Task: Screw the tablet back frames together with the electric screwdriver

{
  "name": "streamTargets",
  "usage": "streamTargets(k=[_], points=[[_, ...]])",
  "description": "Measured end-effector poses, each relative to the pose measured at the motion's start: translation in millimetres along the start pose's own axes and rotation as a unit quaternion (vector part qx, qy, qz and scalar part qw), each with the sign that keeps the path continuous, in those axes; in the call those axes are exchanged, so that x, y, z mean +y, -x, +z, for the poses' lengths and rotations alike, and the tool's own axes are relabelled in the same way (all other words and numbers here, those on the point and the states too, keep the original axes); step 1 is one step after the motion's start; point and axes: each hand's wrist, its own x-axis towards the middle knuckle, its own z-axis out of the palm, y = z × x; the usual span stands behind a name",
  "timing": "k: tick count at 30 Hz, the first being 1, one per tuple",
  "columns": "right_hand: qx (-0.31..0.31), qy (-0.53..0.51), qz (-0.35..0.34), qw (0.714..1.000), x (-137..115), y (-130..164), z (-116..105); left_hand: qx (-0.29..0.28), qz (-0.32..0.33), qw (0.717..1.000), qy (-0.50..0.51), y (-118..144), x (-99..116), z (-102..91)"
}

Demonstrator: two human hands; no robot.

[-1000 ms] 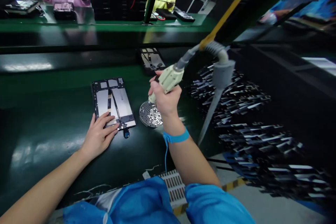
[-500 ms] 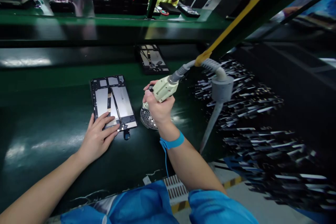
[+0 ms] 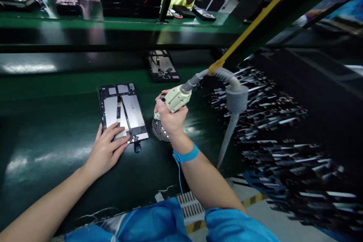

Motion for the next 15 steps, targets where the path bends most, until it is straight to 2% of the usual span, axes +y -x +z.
streamTargets(k=[4,9,12,15], points=[[-0.005,-0.003,-0.022,1.000,-6.2,-2.6,-2.9,0.011,-0.008,1.000,0.011,-1.3,1.5,1.4],[-0.021,-0.096,-0.043,0.994,-33.7,8.2,1.3,0.022,-0.017,0.999,0.027,-4.2,4.0,4.5],[-0.086,-0.149,-0.017,0.985,-49.2,28.7,11.6,0.021,-0.019,0.999,0.025,-4.9,4.0,5.0],[-0.153,-0.153,0.000,0.976,-54.6,48.1,20.9,0.015,-0.019,0.999,0.024,-4.9,4.1,3.8]])
